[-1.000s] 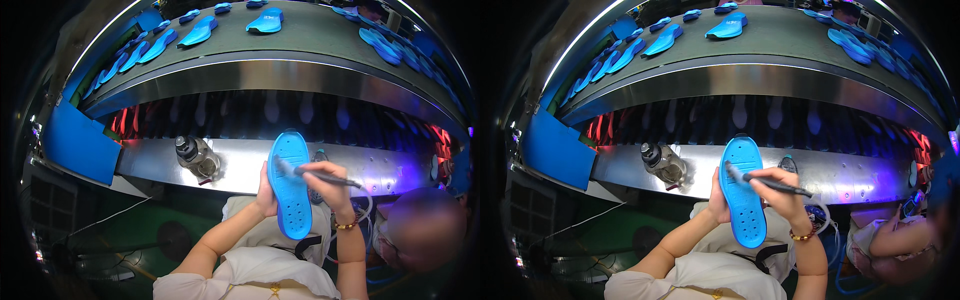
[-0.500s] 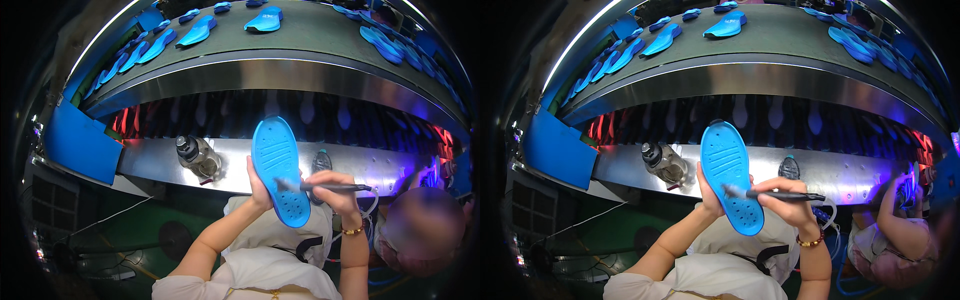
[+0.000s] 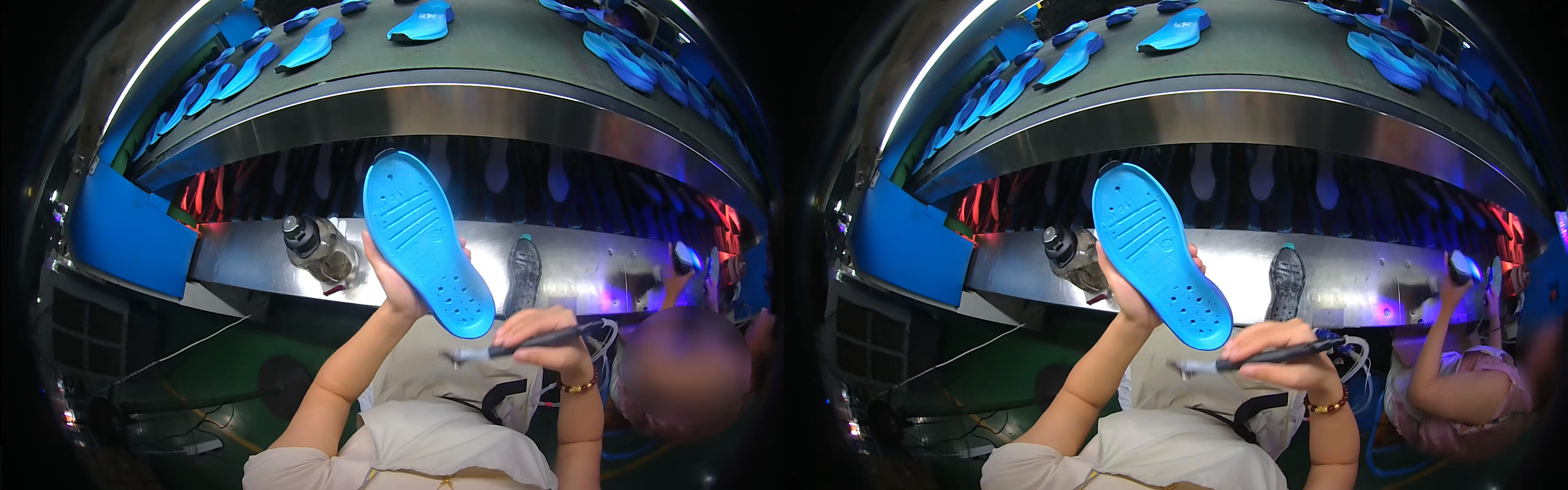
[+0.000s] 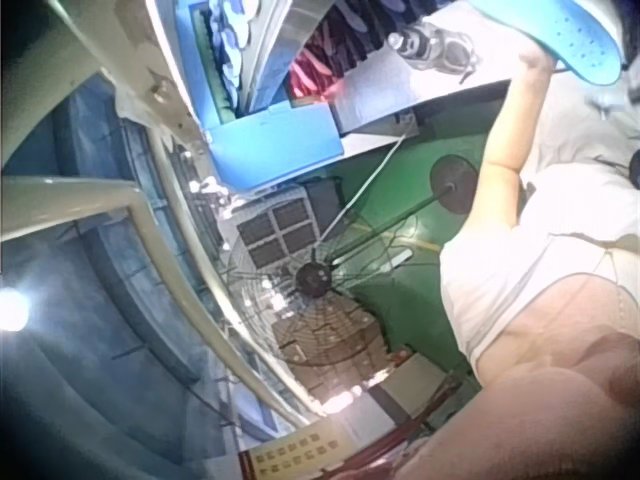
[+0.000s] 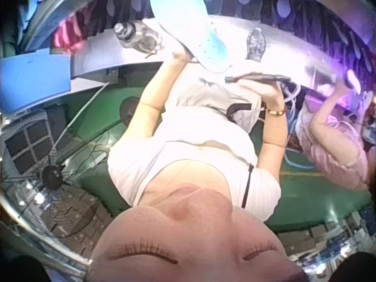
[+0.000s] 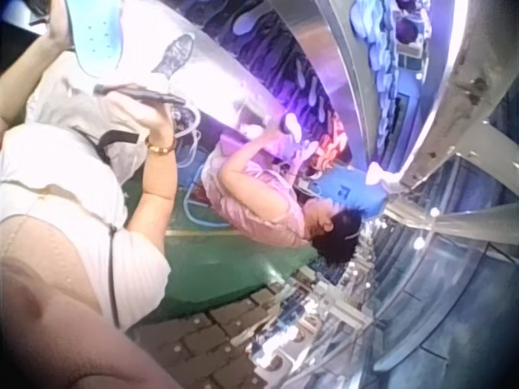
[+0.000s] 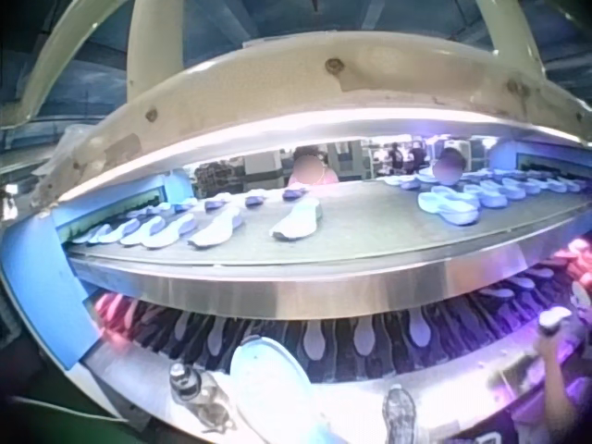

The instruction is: The person repeatedly retrieves shoe soles from a conveyor belt and applies liquid coating to them using a brush applicator.

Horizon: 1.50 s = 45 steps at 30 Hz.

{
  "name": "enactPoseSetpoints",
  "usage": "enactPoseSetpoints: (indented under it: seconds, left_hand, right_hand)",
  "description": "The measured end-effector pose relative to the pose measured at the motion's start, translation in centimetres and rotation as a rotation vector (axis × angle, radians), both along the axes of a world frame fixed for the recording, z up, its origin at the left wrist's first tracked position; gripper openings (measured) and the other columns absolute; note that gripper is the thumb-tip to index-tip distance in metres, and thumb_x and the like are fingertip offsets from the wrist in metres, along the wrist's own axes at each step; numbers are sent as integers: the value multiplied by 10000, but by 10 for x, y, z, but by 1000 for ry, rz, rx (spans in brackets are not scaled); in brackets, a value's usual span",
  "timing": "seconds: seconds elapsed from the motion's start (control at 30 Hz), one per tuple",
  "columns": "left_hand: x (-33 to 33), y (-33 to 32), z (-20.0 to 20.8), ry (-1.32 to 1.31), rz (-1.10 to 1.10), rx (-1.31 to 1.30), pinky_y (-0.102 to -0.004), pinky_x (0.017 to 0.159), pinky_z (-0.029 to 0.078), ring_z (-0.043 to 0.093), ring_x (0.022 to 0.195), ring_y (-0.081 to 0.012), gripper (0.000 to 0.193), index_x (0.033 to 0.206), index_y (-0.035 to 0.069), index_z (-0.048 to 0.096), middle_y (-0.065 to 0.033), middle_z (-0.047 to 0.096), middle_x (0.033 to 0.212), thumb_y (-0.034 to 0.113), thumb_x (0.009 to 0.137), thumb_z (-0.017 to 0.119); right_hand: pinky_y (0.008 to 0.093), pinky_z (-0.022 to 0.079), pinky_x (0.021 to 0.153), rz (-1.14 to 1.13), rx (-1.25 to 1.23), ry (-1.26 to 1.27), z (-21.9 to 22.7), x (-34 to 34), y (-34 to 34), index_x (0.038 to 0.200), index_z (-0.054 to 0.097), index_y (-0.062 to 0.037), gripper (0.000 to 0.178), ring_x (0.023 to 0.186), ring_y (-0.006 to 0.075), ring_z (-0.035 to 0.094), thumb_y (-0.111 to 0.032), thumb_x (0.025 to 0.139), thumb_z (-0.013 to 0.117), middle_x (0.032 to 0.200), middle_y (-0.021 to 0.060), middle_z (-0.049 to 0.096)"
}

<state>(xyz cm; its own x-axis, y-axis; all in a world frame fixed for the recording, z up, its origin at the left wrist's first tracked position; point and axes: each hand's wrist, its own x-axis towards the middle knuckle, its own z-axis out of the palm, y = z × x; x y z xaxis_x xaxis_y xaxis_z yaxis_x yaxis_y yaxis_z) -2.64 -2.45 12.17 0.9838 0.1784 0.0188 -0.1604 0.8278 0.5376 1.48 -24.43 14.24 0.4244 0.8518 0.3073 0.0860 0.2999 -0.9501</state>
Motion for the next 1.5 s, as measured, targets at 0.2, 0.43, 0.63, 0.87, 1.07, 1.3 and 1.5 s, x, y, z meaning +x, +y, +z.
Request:
enactPoseSetpoints:
  seconds: [0.2, 0.43, 0.63, 0.87, 1.07, 1.3, 1.5]
  left_hand:
    - [5, 1, 8, 32, -19, 10, -430, 714, 485, 578, 806, -322, 969, 1146, 16, 440, -210, 567, 900, 790, 708, 54]
    - [-7, -28, 5, 49, -66, -150, -460, 849, 444, 517, 1022, -326, 862, 1292, 21, 318, -221, 479, 1153, 707, 791, 175]
    - [-14, -10, -24, 59, -296, -12, -426, 951, 381, 501, 1093, -289, 561, 1313, 0, 294, -181, 471, 1222, 363, 887, 333]
    - [-1, 7, -9, 121, -710, 105, -396, 947, 388, 508, 1087, -269, 555, 1290, -14, 332, -177, 461, 1239, 344, 870, 383]
    - [-2, 15, 4, 295, -863, 126, -344, 877, 436, 535, 1042, -248, 633, 1320, -11, 306, -200, 482, 1208, 332, 814, 468]
    - [-8, 23, 23, 360, -958, 383, -322, 871, 437, 565, 971, -237, 658, 1261, -40, 396, -189, 536, 1136, 409, 794, 513]
    - [-17, 35, 15, 341, -825, 506, -338, 843, 450, 567, 959, -249, 652, 1246, -45, 408, -202, 539, 1118, 432, 808, 479]
  right_hand:
    - [319, 473, 804, -187, -55, -223, -4, -3, 6, 863, 649, 26, 188, 870, 235, 610, 17, 677, 674, 863, 149, 650]
    - [292, 483, 785, -374, 158, 683, -31, -20, 17, 927, 586, 75, 172, 882, 227, 605, 24, 766, 557, 937, 200, 617]
    - [190, 480, 601, -236, -300, 207, 5, -18, 2, 948, 643, 11, 231, 650, 83, 596, 25, 717, 646, 875, 116, 656]
    - [262, 519, 683, -120, -158, -310, 18, -4, 10, 913, 640, 10, 203, 766, 205, 652, 4, 711, 655, 912, 141, 651]
    - [305, 505, 769, -41, -175, -368, 28, 13, 2, 907, 634, 0, 193, 856, 238, 638, -9, 716, 659, 912, 130, 651]
    - [292, 499, 769, 48, -222, -360, 44, 17, -8, 905, 633, -4, 199, 867, 233, 635, 5, 708, 659, 913, 132, 650]
    - [288, 500, 785, 94, -316, -384, 31, 14, -19, 913, 640, -14, 208, 893, 228, 629, -4, 707, 668, 924, 132, 649]
